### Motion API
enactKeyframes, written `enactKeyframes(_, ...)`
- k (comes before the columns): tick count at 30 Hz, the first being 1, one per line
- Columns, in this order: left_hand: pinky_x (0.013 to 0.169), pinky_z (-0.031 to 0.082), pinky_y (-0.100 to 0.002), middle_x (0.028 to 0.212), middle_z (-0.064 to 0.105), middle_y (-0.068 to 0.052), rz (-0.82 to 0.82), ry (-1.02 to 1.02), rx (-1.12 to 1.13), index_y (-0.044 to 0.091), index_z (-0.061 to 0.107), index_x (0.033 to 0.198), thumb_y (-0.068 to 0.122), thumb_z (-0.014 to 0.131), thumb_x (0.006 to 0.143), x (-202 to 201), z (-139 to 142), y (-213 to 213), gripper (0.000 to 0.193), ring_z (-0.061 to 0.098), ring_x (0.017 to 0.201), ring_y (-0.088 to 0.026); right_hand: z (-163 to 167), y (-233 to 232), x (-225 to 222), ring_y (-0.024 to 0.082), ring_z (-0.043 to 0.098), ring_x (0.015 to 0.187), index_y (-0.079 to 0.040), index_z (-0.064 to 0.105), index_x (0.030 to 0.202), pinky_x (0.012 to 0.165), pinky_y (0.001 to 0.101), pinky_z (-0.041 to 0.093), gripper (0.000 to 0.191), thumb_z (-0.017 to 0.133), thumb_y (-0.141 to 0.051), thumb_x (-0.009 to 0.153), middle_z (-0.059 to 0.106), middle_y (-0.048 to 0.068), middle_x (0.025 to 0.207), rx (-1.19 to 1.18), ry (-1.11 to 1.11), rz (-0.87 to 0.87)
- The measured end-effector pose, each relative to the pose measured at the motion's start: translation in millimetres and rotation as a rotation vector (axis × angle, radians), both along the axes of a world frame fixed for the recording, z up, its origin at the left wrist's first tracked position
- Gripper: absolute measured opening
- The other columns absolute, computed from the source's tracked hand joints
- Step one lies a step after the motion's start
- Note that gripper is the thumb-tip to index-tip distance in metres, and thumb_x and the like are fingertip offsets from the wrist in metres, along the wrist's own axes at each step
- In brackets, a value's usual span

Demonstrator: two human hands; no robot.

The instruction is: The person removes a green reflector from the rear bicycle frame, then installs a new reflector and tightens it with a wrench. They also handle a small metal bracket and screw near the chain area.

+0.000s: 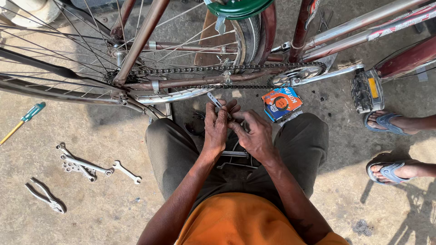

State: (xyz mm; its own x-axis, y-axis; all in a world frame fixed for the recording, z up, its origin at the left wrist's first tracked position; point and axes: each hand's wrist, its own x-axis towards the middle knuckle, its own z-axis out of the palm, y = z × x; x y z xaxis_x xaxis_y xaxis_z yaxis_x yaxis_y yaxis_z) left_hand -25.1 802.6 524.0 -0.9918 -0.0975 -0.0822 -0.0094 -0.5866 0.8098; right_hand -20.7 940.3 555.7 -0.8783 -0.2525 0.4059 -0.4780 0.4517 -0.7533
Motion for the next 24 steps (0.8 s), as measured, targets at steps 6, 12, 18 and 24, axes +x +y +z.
enactKeyframes(6,0.077,0.063,-0.037,0.102,0.073,-0.018,0.014,-0.001,-0.551,0.000,0.058,0.114,0.025,0.051,0.108,12.1,8.9,-11.5,0.027,0.074,0.093,-0.020,6.4,-6.9,-6.1,0.022,0.071,0.079,-0.001,0.064,0.102,0.066,0.0359,0.054,0.014,0.072,-0.004,0.091,0.068,0.009,0.092,0.064,-0.006,0.038)
enactKeyframes(12,0.060,0.055,-0.031,0.074,0.070,-0.008,0.057,-0.048,-0.638,-0.002,0.069,0.115,0.031,0.055,0.106,21.0,14.0,-18.3,0.037,0.066,0.068,-0.012,-5.3,-5.4,-4.3,0.027,0.069,0.076,-0.003,0.066,0.097,0.064,0.0406,0.053,0.014,0.076,-0.009,0.089,0.065,0.010,0.089,0.206,0.021,0.059)
enactKeyframes(18,0.063,0.061,-0.028,0.075,0.071,-0.008,0.006,-0.072,-0.566,-0.002,0.070,0.110,0.034,0.055,0.107,19.7,11.5,-17.1,0.039,0.072,0.073,-0.012,-20.7,-3.1,-5.2,0.029,0.068,0.079,-0.004,0.065,0.099,0.066,0.0423,0.053,0.012,0.072,-0.004,0.089,0.063,0.010,0.092,0.222,0.065,0.093)
enactKeyframes(24,0.054,0.058,-0.028,0.072,0.075,-0.009,0.050,-0.065,-0.683,-0.002,0.069,0.090,0.029,0.060,0.104,18.1,4.4,-19.2,0.035,0.079,0.071,-0.017,-23.4,-1.3,-7.7,0.027,0.070,0.082,-0.002,0.064,0.106,0.066,0.0394,0.055,0.019,0.071,-0.002,0.089,0.065,0.011,0.096,0.112,0.027,0.085)
